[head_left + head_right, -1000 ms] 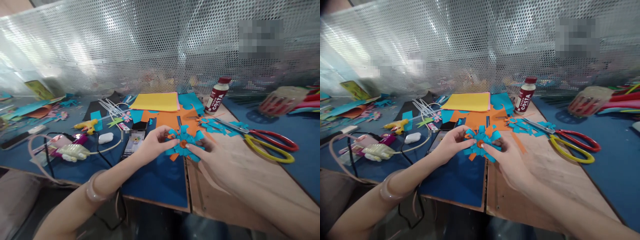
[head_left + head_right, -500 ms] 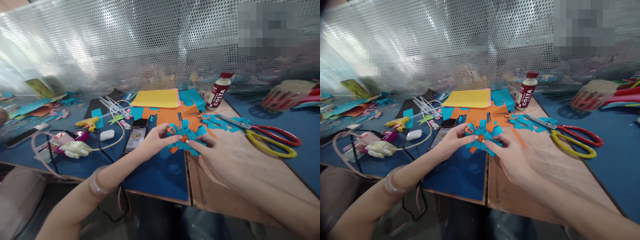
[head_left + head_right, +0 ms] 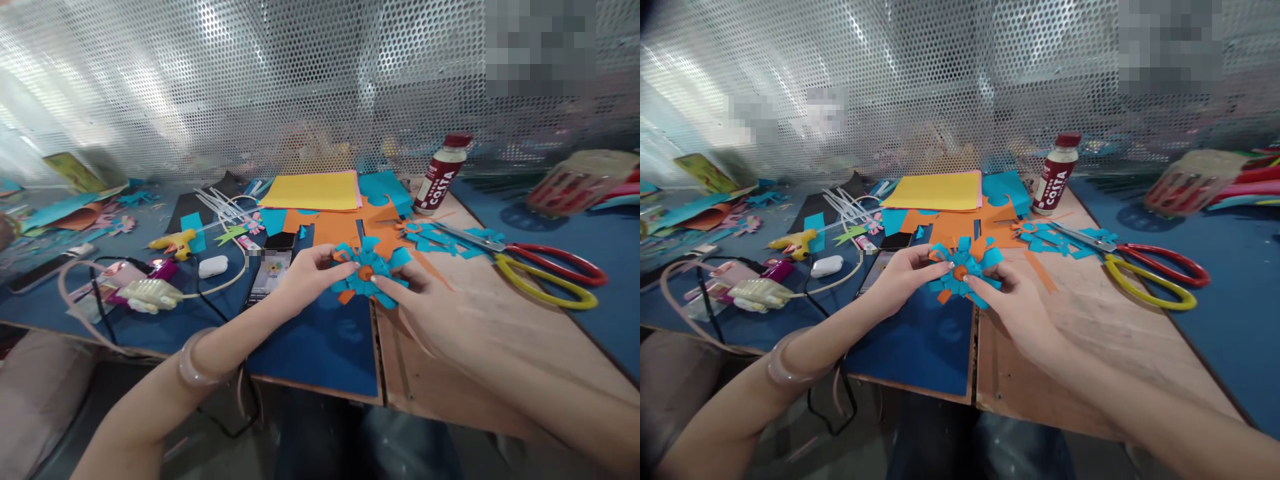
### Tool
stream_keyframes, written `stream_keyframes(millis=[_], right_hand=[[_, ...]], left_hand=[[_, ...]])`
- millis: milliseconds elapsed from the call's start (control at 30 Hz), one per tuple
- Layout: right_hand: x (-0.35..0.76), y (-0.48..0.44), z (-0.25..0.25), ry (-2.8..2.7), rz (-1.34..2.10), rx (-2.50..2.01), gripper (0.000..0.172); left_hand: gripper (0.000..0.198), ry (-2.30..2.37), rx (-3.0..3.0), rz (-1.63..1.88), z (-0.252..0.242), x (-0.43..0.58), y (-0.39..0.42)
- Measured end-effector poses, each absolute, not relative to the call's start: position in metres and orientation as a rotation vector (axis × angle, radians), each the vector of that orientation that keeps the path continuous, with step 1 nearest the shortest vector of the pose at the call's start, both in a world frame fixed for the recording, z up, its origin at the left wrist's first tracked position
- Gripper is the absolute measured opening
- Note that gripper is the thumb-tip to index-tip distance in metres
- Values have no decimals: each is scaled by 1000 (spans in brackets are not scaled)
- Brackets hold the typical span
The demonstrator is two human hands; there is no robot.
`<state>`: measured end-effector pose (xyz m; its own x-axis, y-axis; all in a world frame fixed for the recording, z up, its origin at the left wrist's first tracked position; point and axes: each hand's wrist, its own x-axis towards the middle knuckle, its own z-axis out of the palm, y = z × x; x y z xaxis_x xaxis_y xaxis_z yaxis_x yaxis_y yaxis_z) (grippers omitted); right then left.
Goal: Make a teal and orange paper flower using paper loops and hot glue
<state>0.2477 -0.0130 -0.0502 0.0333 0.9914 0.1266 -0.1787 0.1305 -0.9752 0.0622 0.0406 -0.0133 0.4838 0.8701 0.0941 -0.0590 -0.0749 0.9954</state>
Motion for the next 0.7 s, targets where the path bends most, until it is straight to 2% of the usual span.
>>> stream_keyframes(millis=[600,700], right_hand=[[251,-13,-47,-1131,1077,-1105,20],[249,-13,-44,-1126,1083,-1105,20]], left_hand=[[38,738,1415,854,-12,64,38],[35,710,1402,851,-14,63,40]])
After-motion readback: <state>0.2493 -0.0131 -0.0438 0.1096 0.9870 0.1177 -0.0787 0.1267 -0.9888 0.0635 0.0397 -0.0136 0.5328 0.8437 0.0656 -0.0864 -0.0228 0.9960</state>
